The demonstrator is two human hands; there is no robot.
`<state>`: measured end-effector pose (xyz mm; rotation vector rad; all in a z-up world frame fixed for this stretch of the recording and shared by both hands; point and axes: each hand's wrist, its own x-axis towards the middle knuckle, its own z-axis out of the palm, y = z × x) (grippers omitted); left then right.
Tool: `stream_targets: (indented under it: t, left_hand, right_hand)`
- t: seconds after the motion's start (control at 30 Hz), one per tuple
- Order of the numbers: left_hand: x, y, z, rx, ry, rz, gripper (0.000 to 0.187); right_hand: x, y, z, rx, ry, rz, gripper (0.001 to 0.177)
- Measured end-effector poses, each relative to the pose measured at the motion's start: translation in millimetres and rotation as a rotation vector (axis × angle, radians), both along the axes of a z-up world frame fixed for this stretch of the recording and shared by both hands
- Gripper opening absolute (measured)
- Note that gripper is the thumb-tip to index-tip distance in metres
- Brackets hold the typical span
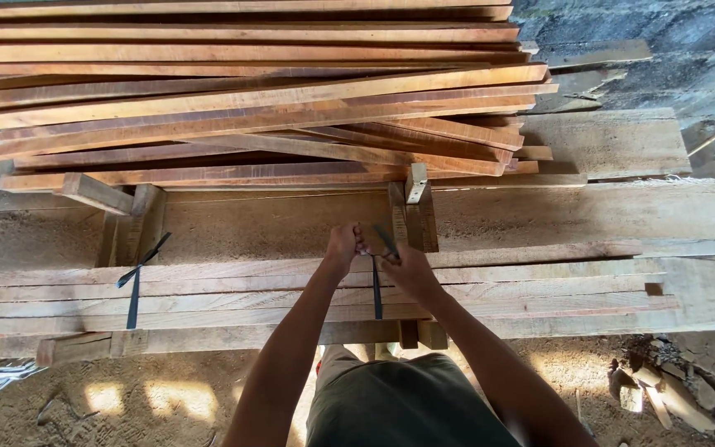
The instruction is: Bundling thin wooden planks together using plastic straps.
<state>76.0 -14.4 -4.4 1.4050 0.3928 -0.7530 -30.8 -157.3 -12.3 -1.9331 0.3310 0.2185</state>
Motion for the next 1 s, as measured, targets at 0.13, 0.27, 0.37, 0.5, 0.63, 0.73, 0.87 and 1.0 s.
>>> stream_targets:
  t: [0.13, 0.27, 0.37, 0.5, 0.63, 0.73, 0.87, 1.0]
  left_hand:
    - [8, -2, -28, 0.018, 0.018, 0.044, 0.025]
    - [5, -2, -28, -0.036, 0.022, 0.089, 0.026]
    - [1, -1, -30, -0.028, 0.0, 0.086, 0.027]
    - [-10, 6, -30, 0.215, -0.319, -0.156, 0.048]
    - [-21, 29, -46, 0.31, -0.431, -0.252, 0.062]
    - [-28, 54, -126, 0.806, -1.186, -0.639, 0.068]
    - [-39, 51, -126, 0.928, -1.218, -0.736, 0.019]
    - [-45, 12, -70, 0.664, -0.755, -0.459, 0.06]
  right_hand:
    - [-9, 7, 59, -0.21, -0.116, 0.283, 0.031]
    - [-11, 13, 65, -0.417, -0.131, 0.445, 0.035]
    - [-8, 11, 53, -0.476, -0.114, 0.514, 0.042]
    - [3, -2, 14, -0.485, -0.072, 0.574, 0.046]
    - [1, -3, 9, -0.437, -0.042, 0.558, 0.048]
    - [3, 0, 17, -0.43, -0.084, 0.551, 0.046]
    - [0, -4, 16, -0.357, -0.072, 0.528, 0.044]
    - [1, -6, 6, -0.313, -0.078, 0.516, 0.043]
